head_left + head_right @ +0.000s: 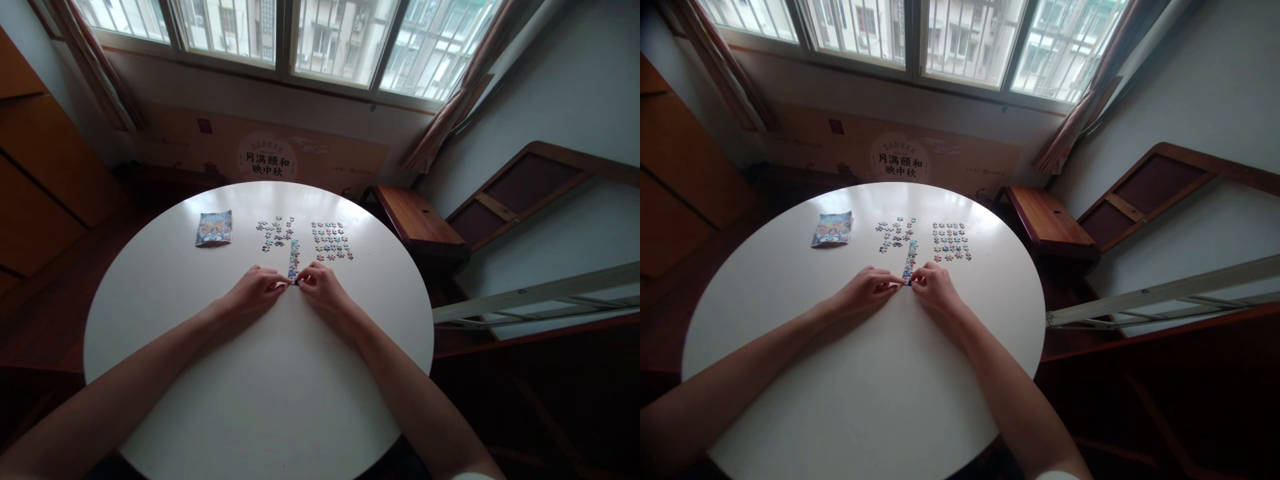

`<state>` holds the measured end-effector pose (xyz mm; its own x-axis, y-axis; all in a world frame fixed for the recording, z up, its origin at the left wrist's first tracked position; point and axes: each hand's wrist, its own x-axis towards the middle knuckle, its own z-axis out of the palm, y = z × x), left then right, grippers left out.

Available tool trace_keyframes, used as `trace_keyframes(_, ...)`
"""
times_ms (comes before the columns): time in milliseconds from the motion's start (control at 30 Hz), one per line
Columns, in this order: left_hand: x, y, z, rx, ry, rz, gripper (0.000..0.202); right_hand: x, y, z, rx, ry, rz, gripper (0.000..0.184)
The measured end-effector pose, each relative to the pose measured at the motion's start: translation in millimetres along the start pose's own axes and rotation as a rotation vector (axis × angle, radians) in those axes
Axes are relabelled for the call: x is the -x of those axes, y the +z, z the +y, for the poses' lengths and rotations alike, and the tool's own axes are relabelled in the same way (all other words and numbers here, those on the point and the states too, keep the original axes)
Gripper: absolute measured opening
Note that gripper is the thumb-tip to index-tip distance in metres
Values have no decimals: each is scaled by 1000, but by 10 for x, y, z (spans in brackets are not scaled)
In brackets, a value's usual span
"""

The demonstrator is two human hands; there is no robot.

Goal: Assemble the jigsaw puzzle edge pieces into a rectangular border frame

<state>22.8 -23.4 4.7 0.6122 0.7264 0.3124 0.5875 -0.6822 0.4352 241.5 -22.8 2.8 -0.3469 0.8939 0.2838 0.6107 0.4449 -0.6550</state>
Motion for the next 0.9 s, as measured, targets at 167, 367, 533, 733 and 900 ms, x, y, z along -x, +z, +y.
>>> trace_keyframes(167,-4,-18,30,8,-14,-6,25,-22,-46,-7,-10,1,80,16)
trace_keyframes(367,5,-24,27,10,-13,-25,26,-41,-94,35,43,76,154,20)
trace_keyframes(533,7,-19,16,5,-10,-14,25,-25,-39,70,105,76,109,17)
trace_keyframes(733,7,1,7,-35,31,55,24,-20,-38,42,122,61,97,18)
trace_keyframes(900,11,6,24,-123,95,103,30,-21,-32,60,143,60,92,19)
